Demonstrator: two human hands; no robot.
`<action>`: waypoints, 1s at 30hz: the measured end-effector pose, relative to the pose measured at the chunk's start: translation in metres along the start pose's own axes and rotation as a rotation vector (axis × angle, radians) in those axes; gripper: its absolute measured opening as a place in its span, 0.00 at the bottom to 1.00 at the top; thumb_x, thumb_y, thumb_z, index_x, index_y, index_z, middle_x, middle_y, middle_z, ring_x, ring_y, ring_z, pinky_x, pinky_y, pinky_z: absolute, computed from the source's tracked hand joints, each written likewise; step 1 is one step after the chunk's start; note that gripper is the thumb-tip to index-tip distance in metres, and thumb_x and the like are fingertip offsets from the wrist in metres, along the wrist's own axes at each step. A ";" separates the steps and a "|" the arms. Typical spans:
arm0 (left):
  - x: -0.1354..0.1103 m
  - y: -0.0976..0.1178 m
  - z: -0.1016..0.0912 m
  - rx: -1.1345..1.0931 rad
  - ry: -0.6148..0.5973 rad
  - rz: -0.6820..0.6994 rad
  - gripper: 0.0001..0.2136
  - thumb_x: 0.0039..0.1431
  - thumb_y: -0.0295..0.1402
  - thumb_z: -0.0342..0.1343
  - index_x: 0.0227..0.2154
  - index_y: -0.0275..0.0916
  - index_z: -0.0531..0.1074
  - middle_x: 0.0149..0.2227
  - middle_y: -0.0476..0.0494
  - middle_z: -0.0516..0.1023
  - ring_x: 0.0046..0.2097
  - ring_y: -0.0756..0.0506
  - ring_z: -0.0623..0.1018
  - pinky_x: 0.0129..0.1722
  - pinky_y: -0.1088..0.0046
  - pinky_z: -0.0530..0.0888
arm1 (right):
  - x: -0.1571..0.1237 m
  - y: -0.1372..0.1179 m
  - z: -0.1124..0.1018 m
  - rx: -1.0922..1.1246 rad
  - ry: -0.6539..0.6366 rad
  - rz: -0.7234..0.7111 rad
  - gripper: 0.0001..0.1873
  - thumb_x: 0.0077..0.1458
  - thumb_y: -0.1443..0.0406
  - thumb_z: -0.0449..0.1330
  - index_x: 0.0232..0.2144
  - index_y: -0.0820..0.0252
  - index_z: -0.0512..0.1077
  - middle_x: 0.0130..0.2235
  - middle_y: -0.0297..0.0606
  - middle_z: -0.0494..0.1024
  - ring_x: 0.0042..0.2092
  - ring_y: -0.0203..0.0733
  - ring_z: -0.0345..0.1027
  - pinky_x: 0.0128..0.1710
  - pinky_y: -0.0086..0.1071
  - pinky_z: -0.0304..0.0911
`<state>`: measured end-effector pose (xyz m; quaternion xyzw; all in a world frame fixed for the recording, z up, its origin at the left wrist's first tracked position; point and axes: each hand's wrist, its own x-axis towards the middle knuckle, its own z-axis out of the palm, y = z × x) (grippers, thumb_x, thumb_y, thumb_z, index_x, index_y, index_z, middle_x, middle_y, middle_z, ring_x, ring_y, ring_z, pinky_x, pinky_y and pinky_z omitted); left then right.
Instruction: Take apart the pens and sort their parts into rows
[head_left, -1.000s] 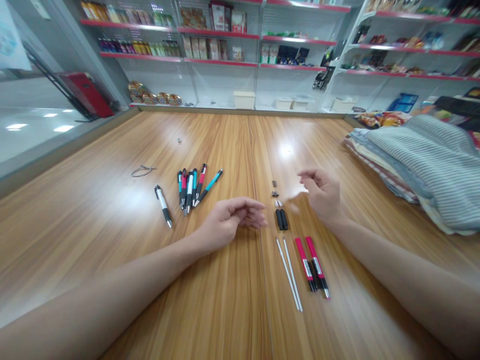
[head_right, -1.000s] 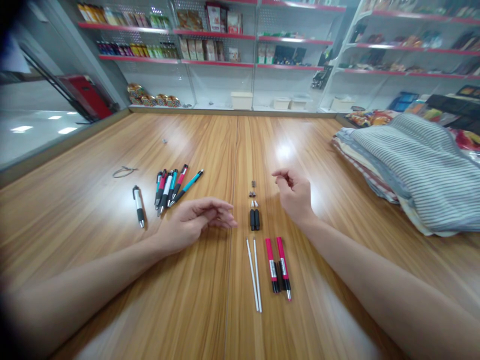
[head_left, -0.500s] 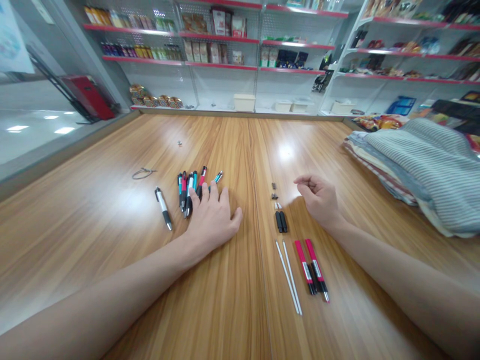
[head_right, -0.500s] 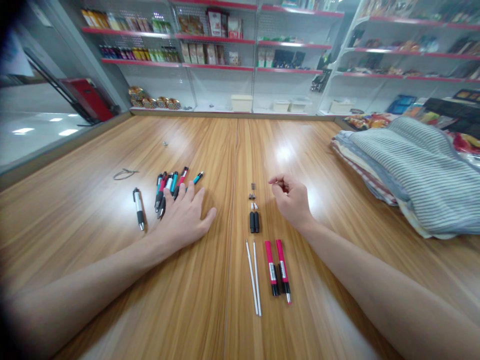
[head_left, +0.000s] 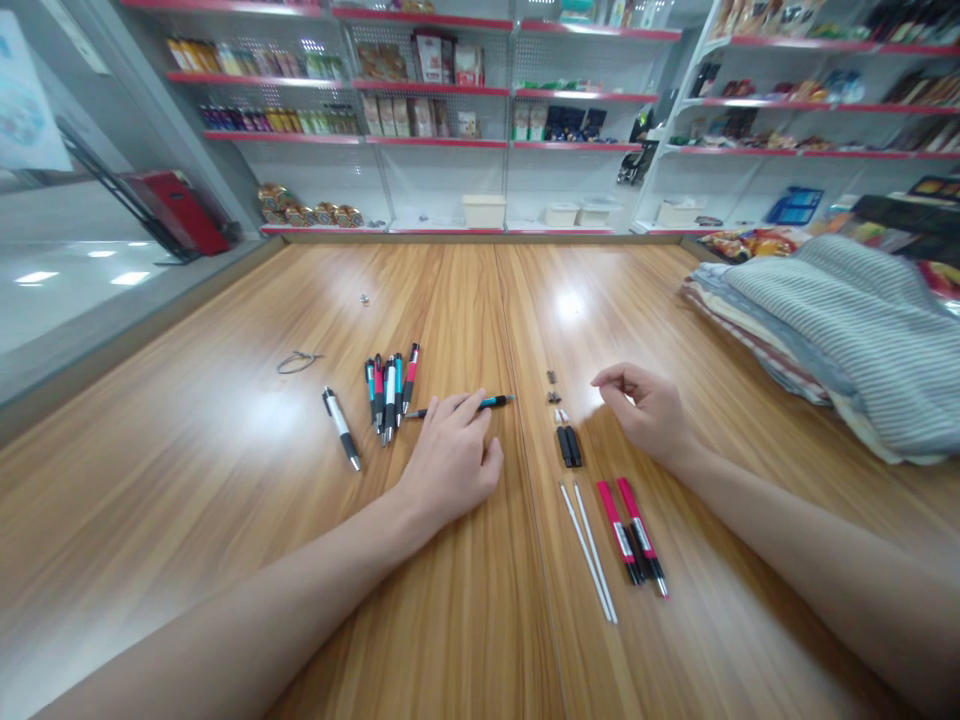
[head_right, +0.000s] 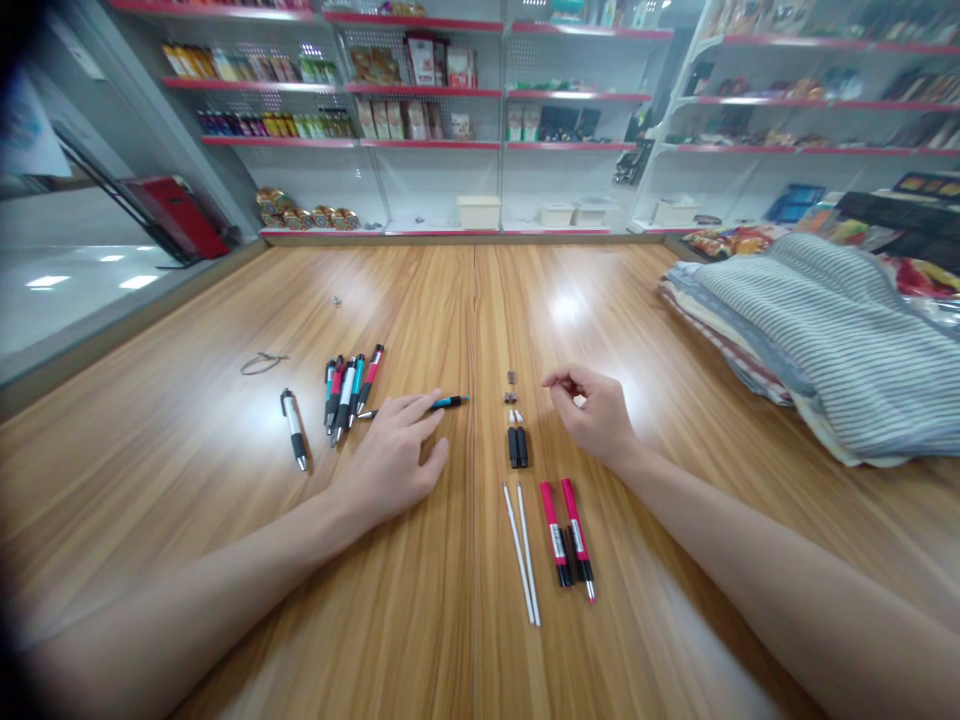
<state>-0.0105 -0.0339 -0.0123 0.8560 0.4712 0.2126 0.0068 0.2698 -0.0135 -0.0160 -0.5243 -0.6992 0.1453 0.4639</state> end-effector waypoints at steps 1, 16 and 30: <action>0.000 0.000 0.000 -0.019 0.001 0.011 0.15 0.60 0.31 0.49 0.47 0.34 0.74 0.59 0.35 0.70 0.59 0.35 0.66 0.60 0.45 0.62 | 0.000 -0.001 0.000 -0.004 -0.006 -0.005 0.07 0.57 0.68 0.56 0.34 0.60 0.74 0.29 0.35 0.75 0.31 0.37 0.68 0.33 0.31 0.62; -0.004 -0.006 -0.001 -0.158 -0.010 0.124 0.14 0.59 0.27 0.50 0.46 0.38 0.75 0.56 0.38 0.71 0.57 0.37 0.69 0.60 0.44 0.61 | 0.003 -0.006 0.009 -0.026 -0.058 -0.019 0.08 0.54 0.69 0.56 0.33 0.61 0.76 0.27 0.34 0.75 0.28 0.35 0.67 0.30 0.29 0.60; 0.005 -0.033 0.000 0.148 0.064 0.023 0.13 0.63 0.30 0.48 0.48 0.34 0.71 0.44 0.34 0.72 0.47 0.37 0.72 0.48 0.55 0.72 | 0.010 -0.006 0.022 0.068 -0.081 -0.026 0.08 0.54 0.69 0.55 0.33 0.60 0.75 0.27 0.34 0.74 0.27 0.34 0.64 0.27 0.28 0.57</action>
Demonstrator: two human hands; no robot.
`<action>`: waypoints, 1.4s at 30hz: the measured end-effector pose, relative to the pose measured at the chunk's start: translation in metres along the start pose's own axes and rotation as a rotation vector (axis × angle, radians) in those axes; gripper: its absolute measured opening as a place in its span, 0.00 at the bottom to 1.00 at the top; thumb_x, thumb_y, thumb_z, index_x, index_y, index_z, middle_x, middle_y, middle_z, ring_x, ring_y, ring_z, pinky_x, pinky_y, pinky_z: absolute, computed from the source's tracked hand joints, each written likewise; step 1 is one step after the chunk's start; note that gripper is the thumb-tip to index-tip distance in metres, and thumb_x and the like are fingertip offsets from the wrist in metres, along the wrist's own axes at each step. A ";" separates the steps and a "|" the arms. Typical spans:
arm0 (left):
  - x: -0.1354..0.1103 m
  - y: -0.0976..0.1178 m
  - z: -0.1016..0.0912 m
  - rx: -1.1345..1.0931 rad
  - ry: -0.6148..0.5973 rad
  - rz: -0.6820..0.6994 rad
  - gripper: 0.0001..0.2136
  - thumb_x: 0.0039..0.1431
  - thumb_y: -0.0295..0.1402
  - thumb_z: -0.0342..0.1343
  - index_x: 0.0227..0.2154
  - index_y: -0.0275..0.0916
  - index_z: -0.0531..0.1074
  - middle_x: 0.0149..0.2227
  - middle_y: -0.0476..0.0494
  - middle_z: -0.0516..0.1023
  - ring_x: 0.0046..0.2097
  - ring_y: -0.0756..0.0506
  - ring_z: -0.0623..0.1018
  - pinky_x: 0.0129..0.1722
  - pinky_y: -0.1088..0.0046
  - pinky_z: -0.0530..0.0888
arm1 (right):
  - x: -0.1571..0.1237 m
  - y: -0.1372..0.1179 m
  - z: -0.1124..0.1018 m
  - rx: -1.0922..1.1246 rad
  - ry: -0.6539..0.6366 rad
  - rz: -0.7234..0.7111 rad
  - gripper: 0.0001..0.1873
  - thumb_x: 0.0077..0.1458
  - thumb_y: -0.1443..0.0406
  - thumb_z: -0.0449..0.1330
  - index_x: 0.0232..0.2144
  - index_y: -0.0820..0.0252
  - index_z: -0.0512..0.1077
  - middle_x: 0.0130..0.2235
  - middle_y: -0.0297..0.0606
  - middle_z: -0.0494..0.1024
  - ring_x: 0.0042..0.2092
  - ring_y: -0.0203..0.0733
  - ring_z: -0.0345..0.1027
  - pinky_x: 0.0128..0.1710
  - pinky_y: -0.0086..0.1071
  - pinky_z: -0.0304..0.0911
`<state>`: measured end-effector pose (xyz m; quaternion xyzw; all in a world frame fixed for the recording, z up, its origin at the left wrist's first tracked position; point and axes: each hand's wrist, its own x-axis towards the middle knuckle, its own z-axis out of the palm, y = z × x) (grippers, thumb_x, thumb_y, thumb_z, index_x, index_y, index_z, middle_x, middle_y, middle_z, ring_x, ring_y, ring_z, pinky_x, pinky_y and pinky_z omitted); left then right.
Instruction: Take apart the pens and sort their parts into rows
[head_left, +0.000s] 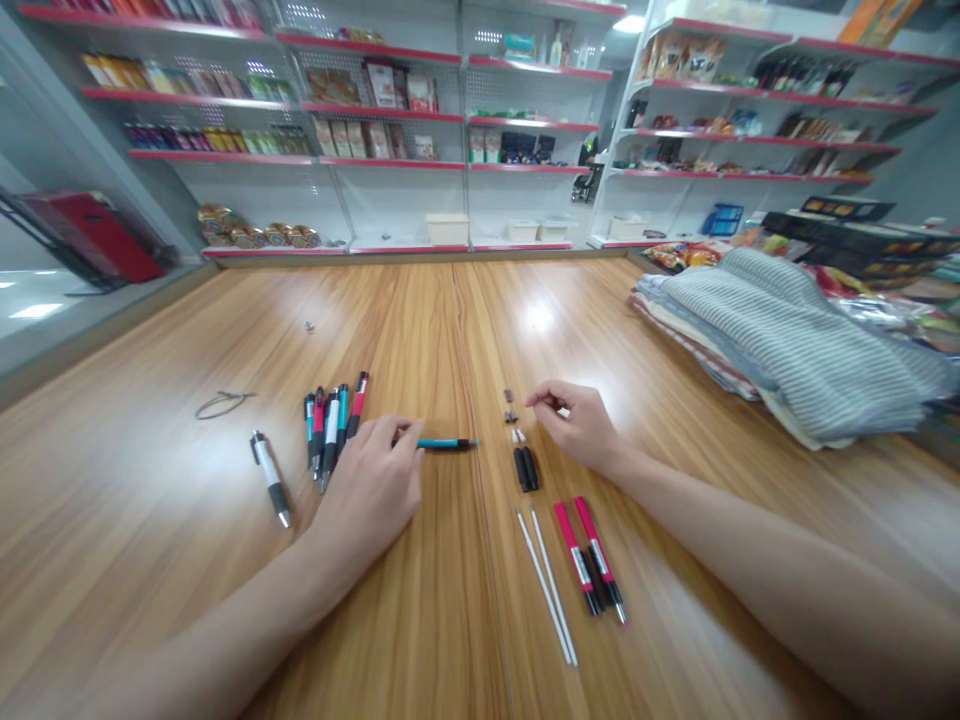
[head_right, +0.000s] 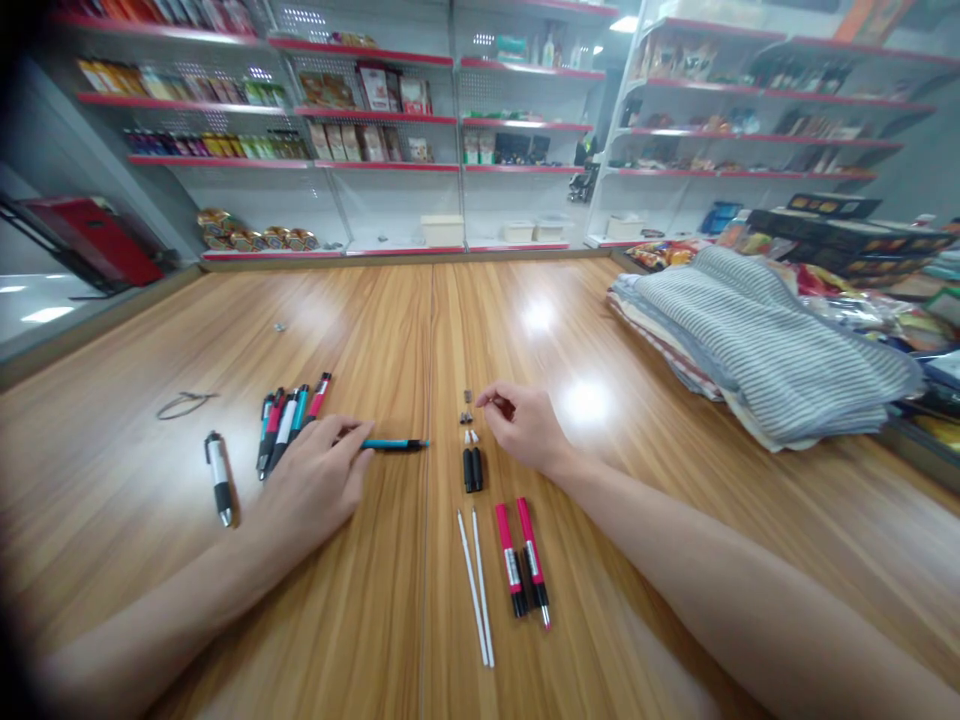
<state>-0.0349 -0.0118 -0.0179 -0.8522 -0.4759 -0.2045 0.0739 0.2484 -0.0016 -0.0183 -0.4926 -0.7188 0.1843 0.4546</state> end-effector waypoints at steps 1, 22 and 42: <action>0.000 -0.001 0.000 0.004 -0.014 0.002 0.12 0.64 0.30 0.48 0.46 0.34 0.72 0.42 0.36 0.72 0.46 0.38 0.72 0.47 0.57 0.72 | 0.000 0.000 0.000 0.003 -0.001 0.000 0.08 0.55 0.69 0.55 0.33 0.60 0.74 0.26 0.33 0.73 0.26 0.34 0.63 0.26 0.28 0.57; 0.008 0.052 0.004 -0.233 0.017 0.201 0.11 0.68 0.29 0.44 0.48 0.39 0.67 0.36 0.42 0.71 0.39 0.44 0.72 0.39 0.66 0.71 | -0.007 -0.024 0.002 -0.149 -0.172 -0.520 0.07 0.62 0.66 0.56 0.37 0.58 0.74 0.30 0.38 0.76 0.33 0.41 0.65 0.35 0.37 0.61; 0.013 0.019 -0.004 -0.532 0.080 -0.047 0.08 0.66 0.35 0.50 0.36 0.39 0.72 0.33 0.46 0.75 0.35 0.47 0.73 0.35 0.71 0.68 | -0.008 -0.025 -0.005 -0.102 -0.058 -0.374 0.08 0.62 0.68 0.55 0.39 0.60 0.75 0.30 0.39 0.73 0.34 0.40 0.65 0.34 0.34 0.62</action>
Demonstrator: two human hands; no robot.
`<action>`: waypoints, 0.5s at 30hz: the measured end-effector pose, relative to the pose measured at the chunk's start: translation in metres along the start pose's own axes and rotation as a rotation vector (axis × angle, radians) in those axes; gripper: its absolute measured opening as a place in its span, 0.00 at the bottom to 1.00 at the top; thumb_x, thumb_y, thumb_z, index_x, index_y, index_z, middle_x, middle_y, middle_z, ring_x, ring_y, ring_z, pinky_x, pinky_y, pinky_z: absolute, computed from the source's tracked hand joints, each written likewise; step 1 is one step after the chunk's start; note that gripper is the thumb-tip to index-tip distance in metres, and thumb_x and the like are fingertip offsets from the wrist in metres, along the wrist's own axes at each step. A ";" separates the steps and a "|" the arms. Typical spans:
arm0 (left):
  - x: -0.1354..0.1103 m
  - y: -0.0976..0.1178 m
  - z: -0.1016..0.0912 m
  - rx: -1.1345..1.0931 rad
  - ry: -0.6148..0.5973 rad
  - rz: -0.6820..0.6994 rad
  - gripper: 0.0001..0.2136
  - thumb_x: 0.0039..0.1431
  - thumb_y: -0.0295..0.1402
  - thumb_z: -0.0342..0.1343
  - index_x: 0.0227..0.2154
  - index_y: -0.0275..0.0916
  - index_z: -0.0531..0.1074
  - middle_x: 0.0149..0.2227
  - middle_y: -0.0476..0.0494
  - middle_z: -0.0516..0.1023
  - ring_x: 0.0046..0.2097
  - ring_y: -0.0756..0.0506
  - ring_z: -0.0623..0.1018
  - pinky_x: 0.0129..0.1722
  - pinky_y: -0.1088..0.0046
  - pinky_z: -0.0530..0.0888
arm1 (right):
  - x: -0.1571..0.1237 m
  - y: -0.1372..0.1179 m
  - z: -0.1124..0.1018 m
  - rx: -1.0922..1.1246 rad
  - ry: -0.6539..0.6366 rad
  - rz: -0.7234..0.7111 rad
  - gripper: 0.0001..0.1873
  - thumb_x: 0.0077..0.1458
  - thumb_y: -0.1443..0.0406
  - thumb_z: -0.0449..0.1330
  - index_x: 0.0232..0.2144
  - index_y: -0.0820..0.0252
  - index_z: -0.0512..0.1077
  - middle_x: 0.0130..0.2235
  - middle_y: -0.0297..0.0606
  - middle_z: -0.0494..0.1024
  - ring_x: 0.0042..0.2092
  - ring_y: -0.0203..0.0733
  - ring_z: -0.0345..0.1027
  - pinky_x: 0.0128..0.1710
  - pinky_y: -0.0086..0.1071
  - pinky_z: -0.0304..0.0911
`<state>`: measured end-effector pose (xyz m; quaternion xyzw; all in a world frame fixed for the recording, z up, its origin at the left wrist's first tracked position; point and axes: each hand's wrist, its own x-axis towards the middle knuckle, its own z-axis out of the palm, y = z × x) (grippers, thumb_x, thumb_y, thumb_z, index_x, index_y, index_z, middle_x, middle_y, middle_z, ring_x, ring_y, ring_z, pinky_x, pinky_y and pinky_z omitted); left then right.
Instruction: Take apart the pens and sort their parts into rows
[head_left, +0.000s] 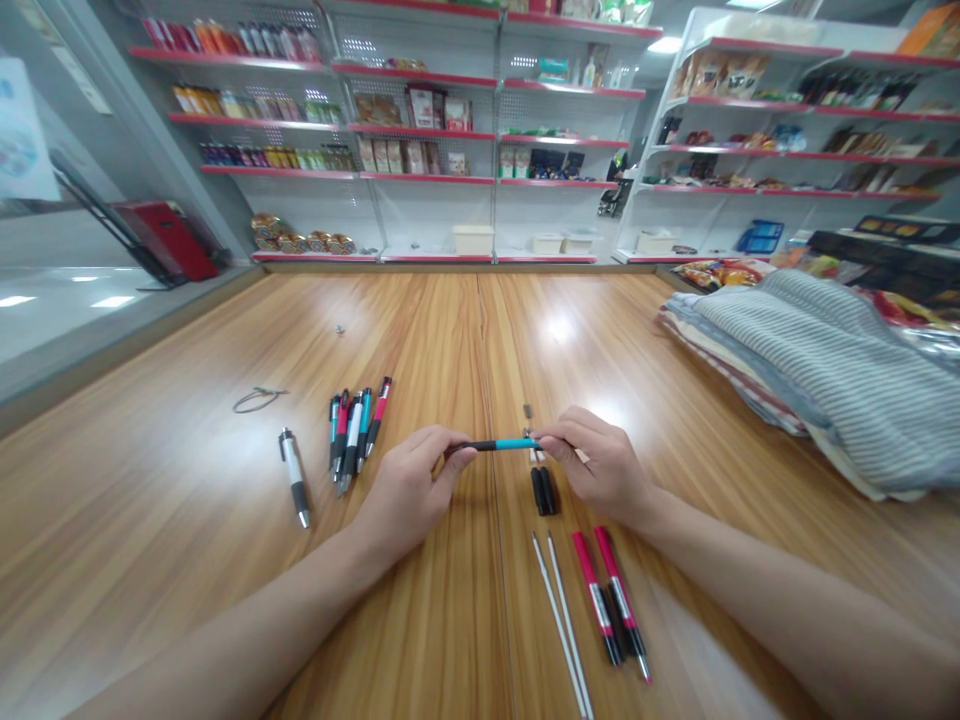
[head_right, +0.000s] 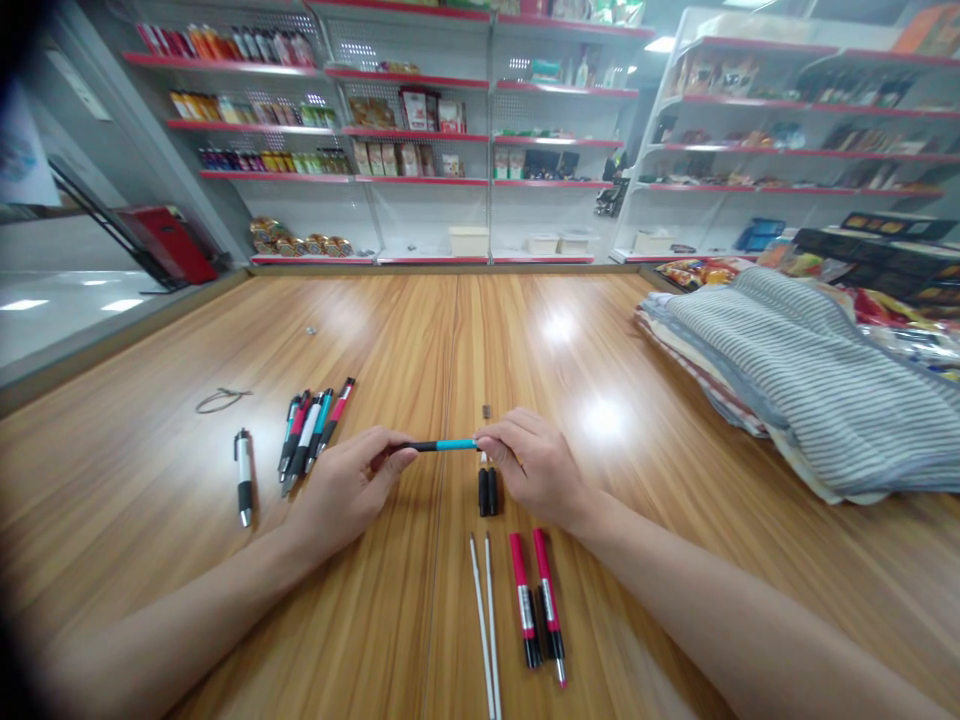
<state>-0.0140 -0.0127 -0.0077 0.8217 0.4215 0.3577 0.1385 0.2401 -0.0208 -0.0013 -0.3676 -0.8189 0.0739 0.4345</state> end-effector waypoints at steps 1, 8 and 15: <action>0.000 0.000 0.000 -0.001 0.004 -0.023 0.08 0.65 0.36 0.51 0.35 0.38 0.72 0.31 0.46 0.75 0.33 0.48 0.73 0.34 0.72 0.67 | 0.000 0.000 0.000 -0.005 0.002 0.006 0.09 0.62 0.68 0.55 0.39 0.61 0.75 0.30 0.39 0.73 0.34 0.40 0.65 0.34 0.34 0.61; 0.000 0.005 0.000 -0.021 -0.018 -0.043 0.11 0.66 0.35 0.50 0.29 0.37 0.69 0.27 0.49 0.69 0.31 0.50 0.69 0.32 0.73 0.63 | 0.000 0.000 -0.002 0.015 0.030 0.015 0.08 0.61 0.69 0.56 0.38 0.63 0.75 0.32 0.40 0.73 0.35 0.40 0.66 0.34 0.34 0.62; 0.001 0.003 0.001 -0.047 -0.067 0.063 0.12 0.66 0.31 0.50 0.26 0.36 0.67 0.26 0.49 0.66 0.29 0.51 0.66 0.30 0.73 0.61 | -0.003 -0.002 -0.004 0.006 0.027 -0.016 0.07 0.61 0.70 0.56 0.38 0.62 0.75 0.32 0.40 0.73 0.35 0.40 0.66 0.35 0.35 0.62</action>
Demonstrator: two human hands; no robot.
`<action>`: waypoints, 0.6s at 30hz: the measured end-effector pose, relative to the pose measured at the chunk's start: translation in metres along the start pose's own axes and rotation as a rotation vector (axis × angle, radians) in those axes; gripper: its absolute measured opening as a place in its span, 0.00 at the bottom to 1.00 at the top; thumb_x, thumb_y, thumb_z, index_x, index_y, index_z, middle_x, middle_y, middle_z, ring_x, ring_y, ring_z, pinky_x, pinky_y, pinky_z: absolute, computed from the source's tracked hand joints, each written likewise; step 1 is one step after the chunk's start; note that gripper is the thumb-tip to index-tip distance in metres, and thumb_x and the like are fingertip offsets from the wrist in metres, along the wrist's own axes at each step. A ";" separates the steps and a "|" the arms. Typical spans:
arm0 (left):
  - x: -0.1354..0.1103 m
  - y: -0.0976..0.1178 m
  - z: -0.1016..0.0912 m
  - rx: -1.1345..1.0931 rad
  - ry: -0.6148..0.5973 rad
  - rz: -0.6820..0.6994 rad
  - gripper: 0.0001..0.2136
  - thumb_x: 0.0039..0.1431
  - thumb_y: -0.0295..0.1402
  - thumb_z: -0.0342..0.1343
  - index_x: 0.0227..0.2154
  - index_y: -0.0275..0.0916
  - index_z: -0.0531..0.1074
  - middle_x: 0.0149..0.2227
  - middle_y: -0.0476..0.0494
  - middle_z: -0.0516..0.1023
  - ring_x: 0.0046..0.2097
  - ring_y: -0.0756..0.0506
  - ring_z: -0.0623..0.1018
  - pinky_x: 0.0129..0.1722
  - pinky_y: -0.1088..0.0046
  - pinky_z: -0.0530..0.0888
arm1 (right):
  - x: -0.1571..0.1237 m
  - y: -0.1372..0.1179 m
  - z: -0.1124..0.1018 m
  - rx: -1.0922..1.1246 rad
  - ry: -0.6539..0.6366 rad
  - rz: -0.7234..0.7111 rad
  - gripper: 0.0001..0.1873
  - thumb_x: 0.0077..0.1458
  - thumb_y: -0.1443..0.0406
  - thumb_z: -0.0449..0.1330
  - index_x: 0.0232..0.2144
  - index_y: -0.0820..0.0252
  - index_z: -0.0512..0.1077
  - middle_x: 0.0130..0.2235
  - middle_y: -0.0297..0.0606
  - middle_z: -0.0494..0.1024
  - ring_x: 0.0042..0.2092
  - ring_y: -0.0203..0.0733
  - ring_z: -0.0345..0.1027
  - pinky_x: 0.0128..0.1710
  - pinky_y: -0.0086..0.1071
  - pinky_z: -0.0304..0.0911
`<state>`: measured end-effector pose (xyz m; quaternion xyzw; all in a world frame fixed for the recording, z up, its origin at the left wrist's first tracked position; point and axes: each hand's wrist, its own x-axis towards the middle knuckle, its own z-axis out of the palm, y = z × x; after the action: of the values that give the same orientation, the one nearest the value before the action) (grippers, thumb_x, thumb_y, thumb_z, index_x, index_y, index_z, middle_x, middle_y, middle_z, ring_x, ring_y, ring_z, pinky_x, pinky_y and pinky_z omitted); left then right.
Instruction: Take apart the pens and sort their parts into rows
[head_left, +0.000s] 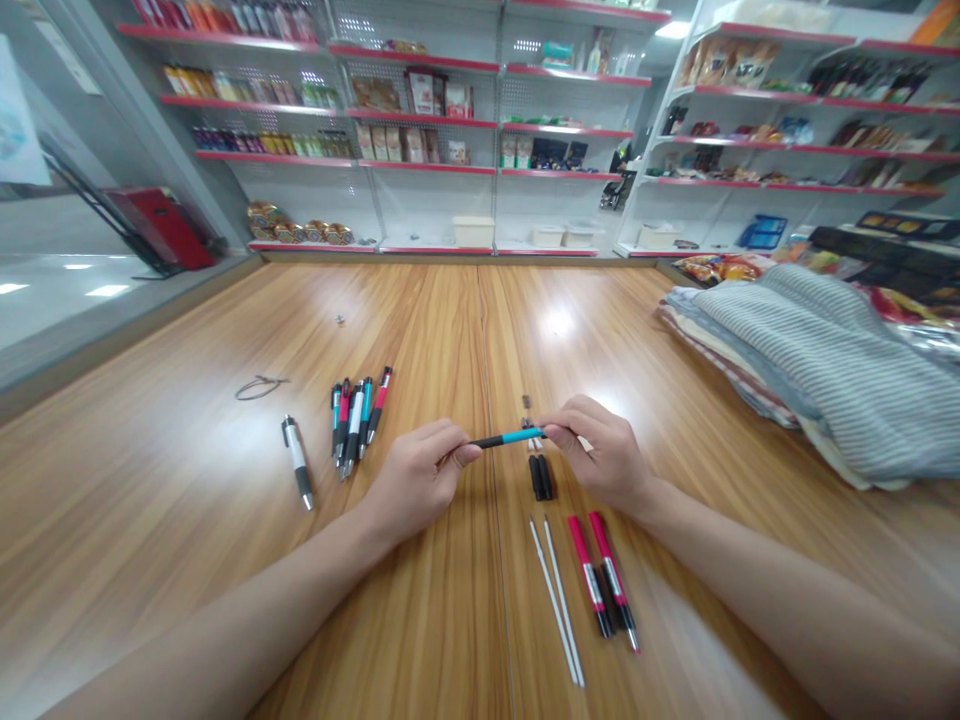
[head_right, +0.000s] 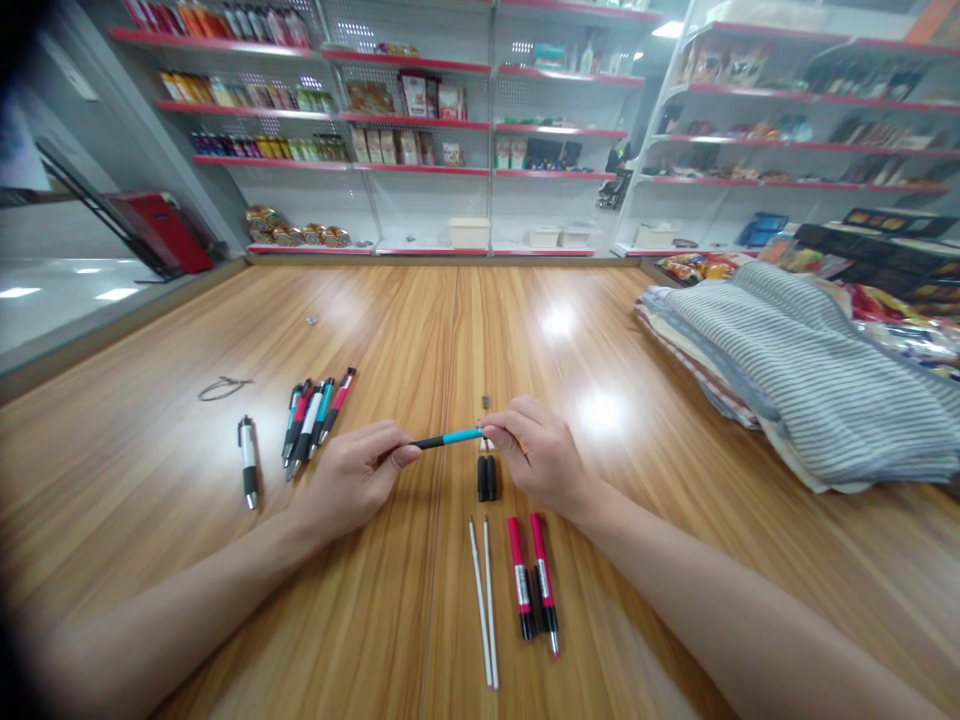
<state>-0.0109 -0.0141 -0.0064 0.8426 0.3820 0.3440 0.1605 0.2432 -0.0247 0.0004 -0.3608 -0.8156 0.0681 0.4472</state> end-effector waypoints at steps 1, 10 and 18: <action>0.000 0.000 0.000 -0.001 0.006 0.003 0.11 0.66 0.30 0.50 0.26 0.36 0.68 0.26 0.49 0.66 0.30 0.51 0.67 0.31 0.73 0.62 | 0.000 0.000 0.000 -0.002 0.000 -0.004 0.07 0.61 0.70 0.56 0.38 0.62 0.75 0.32 0.40 0.73 0.35 0.40 0.66 0.35 0.35 0.62; 0.001 -0.003 0.003 0.020 0.031 0.025 0.07 0.65 0.27 0.50 0.31 0.36 0.69 0.29 0.47 0.69 0.32 0.50 0.69 0.33 0.74 0.64 | 0.000 0.002 0.000 0.006 -0.015 -0.001 0.08 0.60 0.71 0.57 0.41 0.61 0.75 0.33 0.39 0.73 0.35 0.39 0.66 0.35 0.34 0.62; 0.000 -0.004 0.002 -0.014 0.024 0.061 0.10 0.64 0.23 0.47 0.43 0.35 0.72 0.34 0.45 0.72 0.37 0.49 0.72 0.37 0.74 0.68 | 0.000 -0.002 0.001 -0.044 -0.008 0.012 0.07 0.61 0.69 0.56 0.38 0.62 0.75 0.31 0.39 0.72 0.35 0.40 0.66 0.35 0.35 0.62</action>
<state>-0.0117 -0.0118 -0.0100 0.8486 0.3555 0.3613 0.1511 0.2415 -0.0258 0.0006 -0.3752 -0.8164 0.0543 0.4356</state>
